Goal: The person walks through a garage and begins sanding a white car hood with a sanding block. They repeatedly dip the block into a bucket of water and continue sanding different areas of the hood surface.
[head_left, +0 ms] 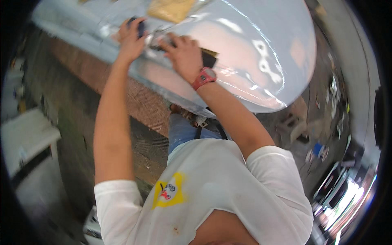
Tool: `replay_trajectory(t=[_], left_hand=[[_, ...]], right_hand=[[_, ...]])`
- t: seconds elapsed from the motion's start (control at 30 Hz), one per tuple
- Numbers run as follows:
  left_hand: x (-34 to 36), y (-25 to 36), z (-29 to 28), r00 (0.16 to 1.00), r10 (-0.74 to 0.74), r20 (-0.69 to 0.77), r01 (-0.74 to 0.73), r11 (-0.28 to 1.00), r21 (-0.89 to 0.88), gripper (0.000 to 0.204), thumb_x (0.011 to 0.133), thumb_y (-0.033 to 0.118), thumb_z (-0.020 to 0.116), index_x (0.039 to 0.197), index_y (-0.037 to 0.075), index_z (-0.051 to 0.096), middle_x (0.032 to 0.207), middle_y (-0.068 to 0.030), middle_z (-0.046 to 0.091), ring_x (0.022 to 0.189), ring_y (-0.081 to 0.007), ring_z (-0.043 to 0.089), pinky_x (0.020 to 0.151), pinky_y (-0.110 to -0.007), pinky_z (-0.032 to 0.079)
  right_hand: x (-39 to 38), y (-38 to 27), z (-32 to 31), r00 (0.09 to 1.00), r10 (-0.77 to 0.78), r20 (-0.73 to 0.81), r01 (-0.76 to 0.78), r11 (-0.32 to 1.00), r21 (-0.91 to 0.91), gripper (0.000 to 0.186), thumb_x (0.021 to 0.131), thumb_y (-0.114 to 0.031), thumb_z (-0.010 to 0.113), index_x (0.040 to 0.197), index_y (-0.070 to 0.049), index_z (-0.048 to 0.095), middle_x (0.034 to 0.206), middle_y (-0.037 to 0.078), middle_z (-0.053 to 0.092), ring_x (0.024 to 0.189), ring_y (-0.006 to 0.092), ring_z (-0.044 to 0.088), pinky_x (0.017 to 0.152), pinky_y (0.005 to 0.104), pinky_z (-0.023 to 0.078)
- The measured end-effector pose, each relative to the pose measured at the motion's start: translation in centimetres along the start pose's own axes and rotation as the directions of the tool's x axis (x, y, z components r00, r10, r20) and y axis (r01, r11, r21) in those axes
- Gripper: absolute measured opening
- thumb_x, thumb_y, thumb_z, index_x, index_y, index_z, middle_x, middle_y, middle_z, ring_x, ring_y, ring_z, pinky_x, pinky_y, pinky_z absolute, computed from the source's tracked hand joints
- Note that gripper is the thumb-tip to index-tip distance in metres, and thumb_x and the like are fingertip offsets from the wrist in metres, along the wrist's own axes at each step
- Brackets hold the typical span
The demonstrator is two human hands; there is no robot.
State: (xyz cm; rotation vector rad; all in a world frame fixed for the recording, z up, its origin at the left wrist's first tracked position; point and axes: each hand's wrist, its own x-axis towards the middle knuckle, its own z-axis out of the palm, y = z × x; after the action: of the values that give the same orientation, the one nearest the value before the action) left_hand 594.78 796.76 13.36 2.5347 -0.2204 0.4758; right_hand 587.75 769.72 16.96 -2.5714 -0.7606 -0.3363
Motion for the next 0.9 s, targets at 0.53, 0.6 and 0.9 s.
replay_trajectory(t=[0.53,0.6,0.9], left_hand=[[0.3,-0.7,-0.6,0.979,-0.115,0.169,0.088,0.983,0.161,0.052,0.110,0.046,0.067,0.159,0.037,0.053,0.173,-0.0225,0.031,0.165,-0.0435,0.020,0.126,-0.077,0.000],[0.0,-0.4,-0.9,0.984,-0.123,0.131,0.093,0.973,0.213,0.053,0.109,0.041,0.068,0.160,0.035,0.053,0.170,-0.0208,0.035,0.163,-0.0391,0.025,0.126,-0.073,0.006],[1.0,-1.5,0.0,0.990,-0.031,0.140,0.008,0.987,0.161,0.051,0.111,0.042,0.066,0.159,0.034,0.054,0.171,-0.0184,0.036,0.162,-0.0373,0.026,0.127,-0.070,0.008]], right_hand=[[-10.9,7.1,-3.3,0.996,0.005,-0.093,0.002,0.997,0.075,0.050,0.098,-0.021,0.077,0.147,-0.028,0.070,0.149,0.011,0.063,0.131,0.0346,0.061,0.113,0.0499,0.048],[-20.0,10.0,-4.2,0.997,-0.012,-0.077,0.015,0.999,0.047,0.060,0.090,-0.012,0.081,0.146,-0.030,0.072,0.148,0.011,0.064,0.133,0.0350,0.062,0.113,0.0514,0.047],[-17.6,11.1,-5.7,0.981,0.182,-0.071,-0.176,0.981,0.081,0.065,0.092,-0.011,0.074,0.152,-0.035,0.066,0.154,0.010,0.061,0.140,0.0328,0.058,0.121,0.0552,0.038]])
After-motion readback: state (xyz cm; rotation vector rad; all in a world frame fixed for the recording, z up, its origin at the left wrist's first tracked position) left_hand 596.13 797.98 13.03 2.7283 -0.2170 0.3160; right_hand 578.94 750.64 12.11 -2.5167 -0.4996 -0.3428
